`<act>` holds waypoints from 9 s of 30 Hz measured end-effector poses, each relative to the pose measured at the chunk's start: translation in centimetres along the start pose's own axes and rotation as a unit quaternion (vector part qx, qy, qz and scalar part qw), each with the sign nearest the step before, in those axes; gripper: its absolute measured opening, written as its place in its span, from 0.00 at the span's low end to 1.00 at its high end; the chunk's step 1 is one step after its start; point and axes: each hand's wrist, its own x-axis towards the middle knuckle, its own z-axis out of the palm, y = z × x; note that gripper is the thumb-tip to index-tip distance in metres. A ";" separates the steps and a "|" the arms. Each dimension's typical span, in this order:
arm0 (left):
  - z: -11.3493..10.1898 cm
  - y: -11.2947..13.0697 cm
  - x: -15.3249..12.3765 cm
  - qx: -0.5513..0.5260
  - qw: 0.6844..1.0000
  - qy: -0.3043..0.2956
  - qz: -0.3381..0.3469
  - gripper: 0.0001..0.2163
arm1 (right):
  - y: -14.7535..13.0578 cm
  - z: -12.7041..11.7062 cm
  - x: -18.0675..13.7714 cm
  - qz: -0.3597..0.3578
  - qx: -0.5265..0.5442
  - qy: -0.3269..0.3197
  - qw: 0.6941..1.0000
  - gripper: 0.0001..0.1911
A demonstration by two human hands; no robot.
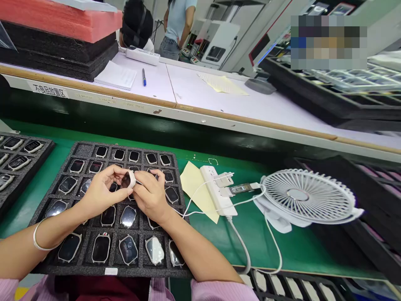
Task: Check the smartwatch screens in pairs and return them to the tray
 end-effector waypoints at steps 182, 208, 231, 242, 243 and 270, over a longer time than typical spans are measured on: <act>-0.8 -1.5 1.0 0.308 0.934 0.084 0.162 0.09 | 0.0 0.1 -0.3 0.198 0.195 -0.075 0.958 0.03; -1.1 -1.1 1.1 0.313 0.936 0.072 0.141 0.07 | 8.7 -6.8 -6.6 0.417 0.007 0.040 0.908 0.14; -1.0 -1.1 1.1 0.310 0.939 0.078 0.125 0.08 | 11.2 -12.4 -13.3 0.382 -0.073 -0.178 0.904 0.16; -1.0 -1.3 1.0 0.308 0.939 0.079 0.127 0.09 | 2.4 -7.0 2.7 0.209 0.009 -0.093 0.973 0.05; -1.0 -1.3 1.0 0.309 0.939 0.080 0.130 0.09 | 1.8 -5.9 3.3 0.222 0.035 -0.096 0.970 0.04; -1.4 -1.7 1.5 0.341 0.928 0.079 0.126 0.07 | 0.7 1.7 0.4 0.173 0.086 -0.194 0.962 0.04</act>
